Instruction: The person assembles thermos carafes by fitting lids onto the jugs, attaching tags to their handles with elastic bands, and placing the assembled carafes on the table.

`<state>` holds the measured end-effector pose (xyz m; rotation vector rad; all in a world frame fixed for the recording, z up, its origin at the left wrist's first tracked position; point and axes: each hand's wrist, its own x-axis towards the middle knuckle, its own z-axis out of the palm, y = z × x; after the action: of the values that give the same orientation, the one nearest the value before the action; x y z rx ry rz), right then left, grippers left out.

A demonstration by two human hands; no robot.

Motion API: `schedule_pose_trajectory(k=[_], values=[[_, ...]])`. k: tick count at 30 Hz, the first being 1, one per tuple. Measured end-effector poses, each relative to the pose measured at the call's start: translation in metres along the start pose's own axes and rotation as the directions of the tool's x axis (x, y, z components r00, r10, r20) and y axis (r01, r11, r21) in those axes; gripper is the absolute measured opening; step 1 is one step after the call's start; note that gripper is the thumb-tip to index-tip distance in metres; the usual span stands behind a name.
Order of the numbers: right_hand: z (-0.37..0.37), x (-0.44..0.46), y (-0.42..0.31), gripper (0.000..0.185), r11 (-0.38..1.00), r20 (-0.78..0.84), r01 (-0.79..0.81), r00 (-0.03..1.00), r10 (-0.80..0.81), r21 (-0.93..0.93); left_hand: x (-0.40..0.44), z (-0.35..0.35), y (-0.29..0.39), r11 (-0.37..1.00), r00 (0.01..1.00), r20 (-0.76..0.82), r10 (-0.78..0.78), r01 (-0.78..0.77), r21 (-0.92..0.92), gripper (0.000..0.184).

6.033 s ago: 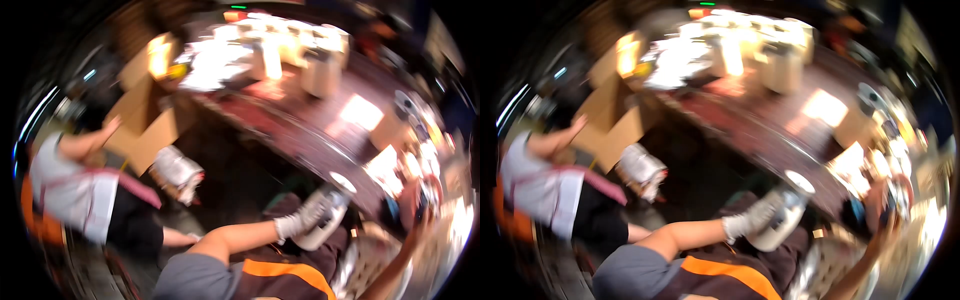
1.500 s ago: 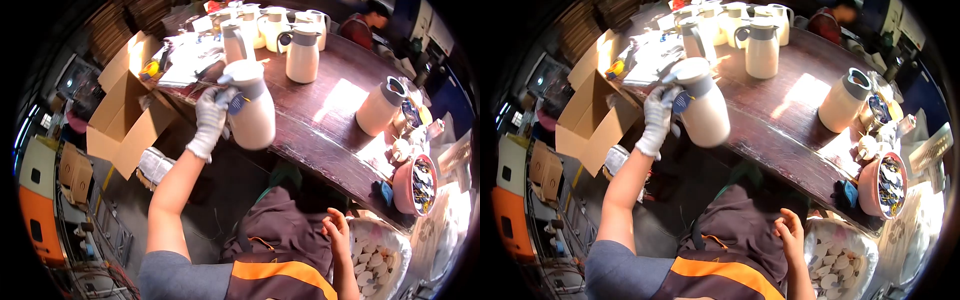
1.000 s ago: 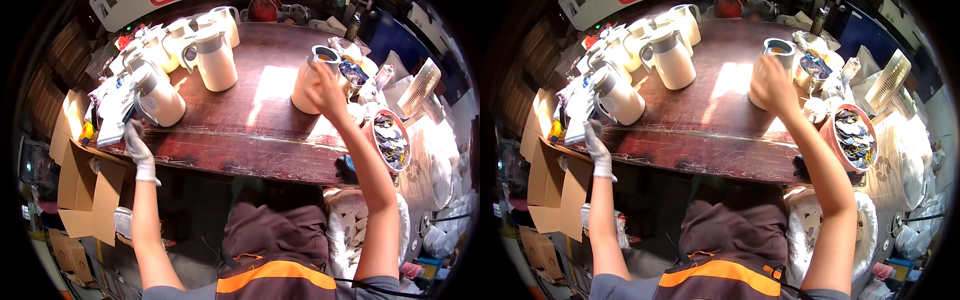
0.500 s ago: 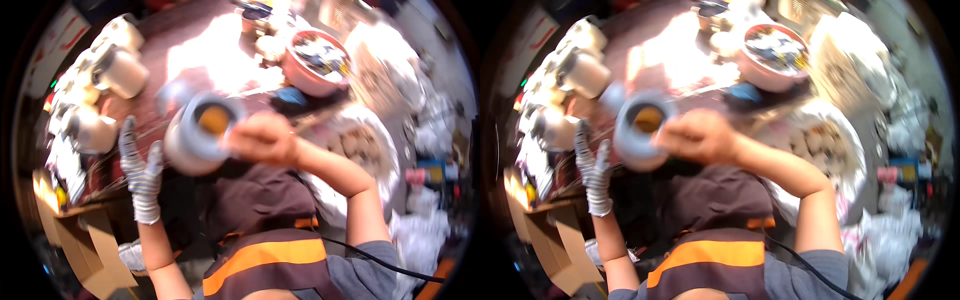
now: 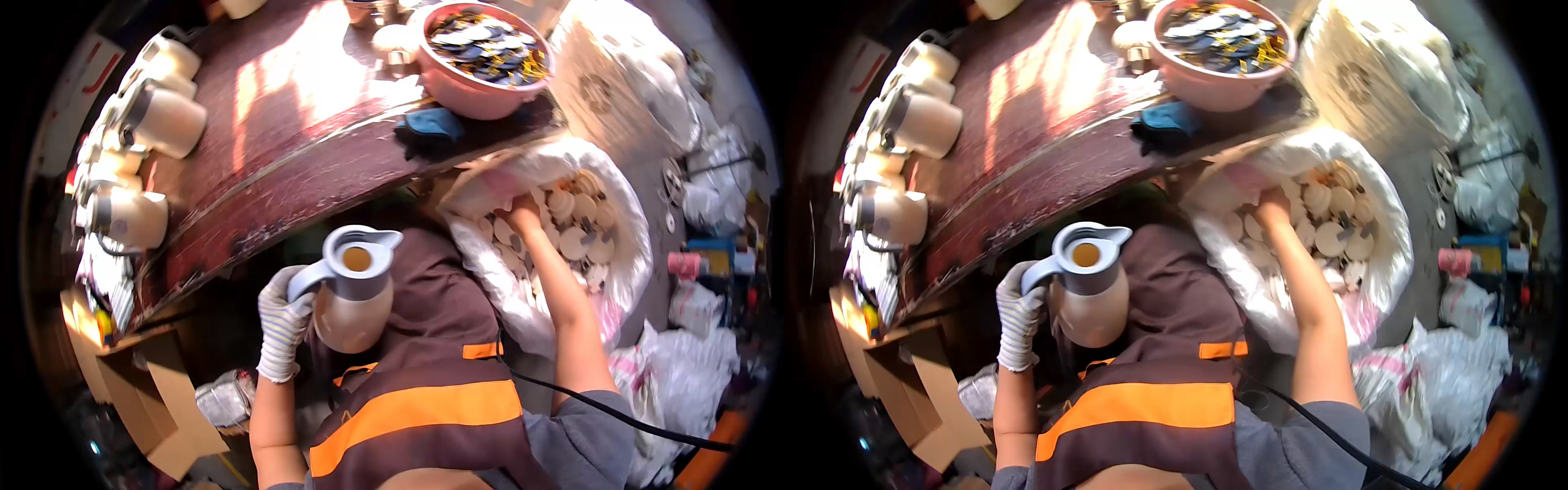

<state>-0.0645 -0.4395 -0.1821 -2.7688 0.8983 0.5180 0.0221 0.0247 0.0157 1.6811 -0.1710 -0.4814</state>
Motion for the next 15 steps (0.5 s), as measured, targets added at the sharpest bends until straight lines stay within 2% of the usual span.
schedule_pose_trajectory(k=[1,2,3,5,6,7,8,9,10,11,12,13,14,15], values=[[0.023,0.024,-0.001,0.073,0.999,0.073,-0.032,0.997,0.029,0.035,-0.002,0.005,0.006,1.000,1.000,0.020,-0.010,0.010,0.028,0.042],[0.062,0.042,0.003,0.069,0.996,-0.182,0.092,0.979,-0.093,-0.014,-0.004,0.009,0.006,1.000,1.000,0.017,-0.024,0.024,-0.013,0.040],[0.088,0.049,0.005,0.065,0.978,-0.422,0.195,0.882,-0.211,-0.081,-0.005,0.011,0.005,0.998,0.999,0.019,-0.034,0.035,-0.055,0.039],[0.085,0.050,-0.005,0.065,1.000,-0.194,0.001,0.981,-0.001,-0.002,-0.006,0.010,0.005,0.999,0.999,0.002,-0.049,0.049,-0.018,0.036],[0.054,0.033,-0.017,0.072,0.995,0.053,-0.072,0.996,0.076,-0.074,-0.008,0.009,0.004,0.999,0.999,-0.013,-0.039,0.039,-0.016,0.035],[0.025,0.013,-0.016,0.073,0.998,0.128,0.058,0.990,-0.056,-0.009,-0.010,0.009,0.006,0.999,0.999,-0.028,-0.047,0.047,-0.024,0.035],[0.052,0.004,0.002,0.058,0.991,-0.284,0.084,0.958,-0.052,0.102,-0.013,0.006,0.004,0.996,0.996,-0.031,-0.082,0.081,-0.037,0.035],[0.016,-0.011,-0.002,0.061,0.947,-0.155,0.220,0.970,-0.187,0.234,-0.015,0.004,0.002,0.992,0.993,-0.030,-0.117,0.115,-0.051,0.035],[0.001,-0.037,-0.001,0.061,0.712,-0.128,0.105,0.991,-0.022,0.695,-0.015,0.006,0.005,0.997,0.999,-0.009,-0.047,0.046,-0.061,0.036],[-0.008,-0.049,0.006,0.061,0.541,-0.141,0.191,0.981,-0.132,0.819,-0.015,0.010,0.004,0.998,0.999,-0.030,-0.045,0.046,0.032,0.038],[-0.039,-0.073,-0.012,0.062,0.217,-0.068,0.105,0.983,-0.173,0.970,-0.016,0.012,0.004,0.993,0.999,-0.017,-0.051,0.052,0.108,0.039],[-0.073,-0.100,-0.038,0.062,-0.091,-0.039,0.021,0.978,-0.203,0.996,-0.016,0.015,0.004,0.981,0.998,0.007,-0.062,0.060,0.183,0.040],[-0.099,-0.119,-0.065,0.061,-0.254,-0.076,0.006,0.961,-0.266,0.967,-0.017,0.023,0.010,0.974,1.000,0.017,0.014,-0.018,0.227,0.040],[-0.116,-0.131,-0.090,0.059,-0.411,-0.127,-0.017,0.939,-0.320,0.912,-0.017,0.029,0.020,0.970,0.996,0.041,-0.083,0.071,0.233,0.040]])
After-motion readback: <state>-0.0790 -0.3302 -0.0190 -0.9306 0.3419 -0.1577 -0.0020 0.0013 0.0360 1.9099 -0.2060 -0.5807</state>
